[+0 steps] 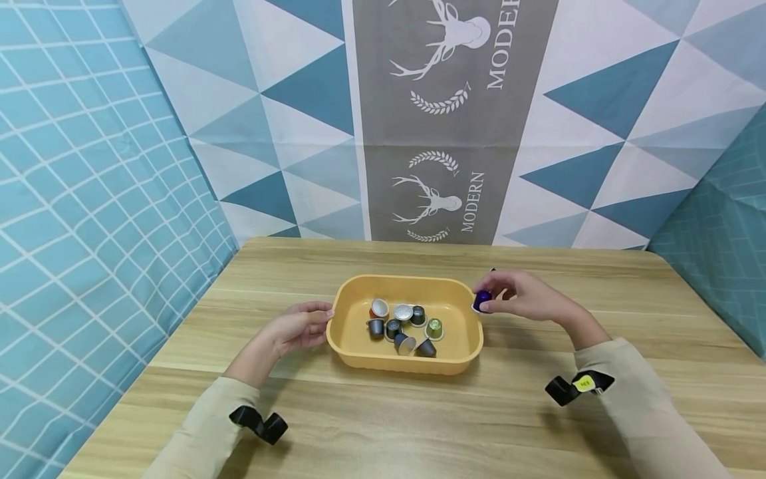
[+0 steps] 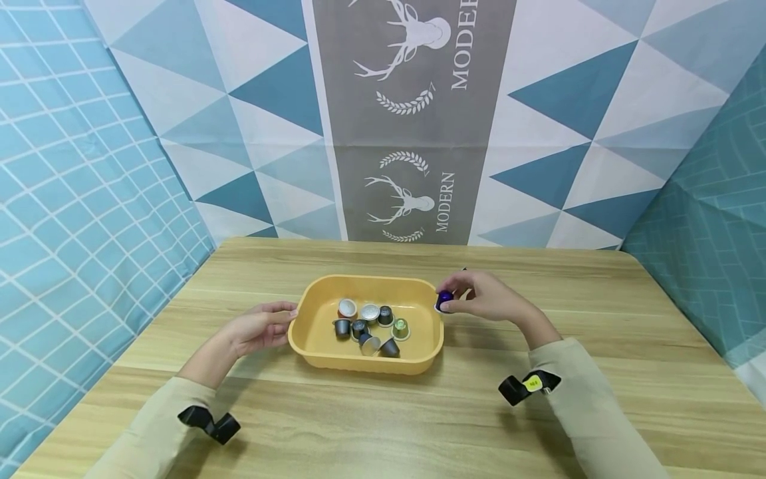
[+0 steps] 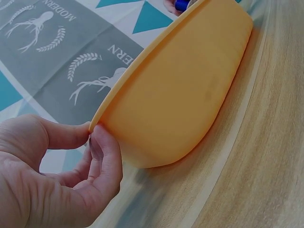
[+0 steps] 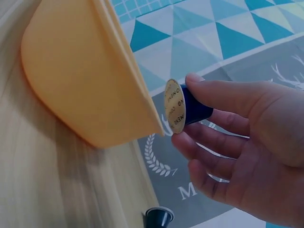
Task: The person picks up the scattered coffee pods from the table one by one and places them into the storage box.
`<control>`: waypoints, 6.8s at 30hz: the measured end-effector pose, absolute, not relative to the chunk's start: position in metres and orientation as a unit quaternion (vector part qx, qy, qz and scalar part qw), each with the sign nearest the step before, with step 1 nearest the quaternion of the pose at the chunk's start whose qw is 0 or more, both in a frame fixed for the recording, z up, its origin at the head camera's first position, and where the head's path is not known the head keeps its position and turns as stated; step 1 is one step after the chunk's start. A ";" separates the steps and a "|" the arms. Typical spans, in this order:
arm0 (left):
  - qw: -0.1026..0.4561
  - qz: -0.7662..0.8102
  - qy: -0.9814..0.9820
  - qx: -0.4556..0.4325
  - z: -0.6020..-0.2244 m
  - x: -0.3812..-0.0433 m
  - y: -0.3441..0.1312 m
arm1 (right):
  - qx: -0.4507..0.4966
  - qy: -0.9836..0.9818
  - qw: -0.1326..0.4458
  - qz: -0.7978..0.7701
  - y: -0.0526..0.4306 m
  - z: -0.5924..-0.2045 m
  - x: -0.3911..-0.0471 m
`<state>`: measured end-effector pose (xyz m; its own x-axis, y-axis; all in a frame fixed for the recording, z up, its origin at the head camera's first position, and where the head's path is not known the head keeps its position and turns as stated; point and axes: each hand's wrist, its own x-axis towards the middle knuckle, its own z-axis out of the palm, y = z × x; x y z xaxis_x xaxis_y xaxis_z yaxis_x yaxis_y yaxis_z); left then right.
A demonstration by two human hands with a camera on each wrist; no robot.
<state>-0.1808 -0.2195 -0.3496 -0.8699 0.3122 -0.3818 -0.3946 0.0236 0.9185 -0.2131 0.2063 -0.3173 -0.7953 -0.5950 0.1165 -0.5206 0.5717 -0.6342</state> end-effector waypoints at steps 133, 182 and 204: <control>0.250 0.698 0.670 -0.044 -0.349 -0.180 -0.217 | -0.389 0.857 0.289 -0.176 0.073 -0.295 -0.244; 0.254 0.695 0.671 -0.036 -0.348 -0.180 -0.218 | -0.366 0.866 0.111 -0.321 0.187 -0.300 -0.248; 0.250 0.689 0.679 -0.040 -0.350 -0.181 -0.218 | -0.300 0.891 0.078 -0.333 0.223 -0.321 -0.249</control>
<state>-0.1806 -0.2176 -0.3497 -0.8718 0.2909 -0.3940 -0.3984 0.0466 0.9160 -0.2494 0.2231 -0.3208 -0.8081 -0.5859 0.0604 -0.4820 0.5989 -0.6395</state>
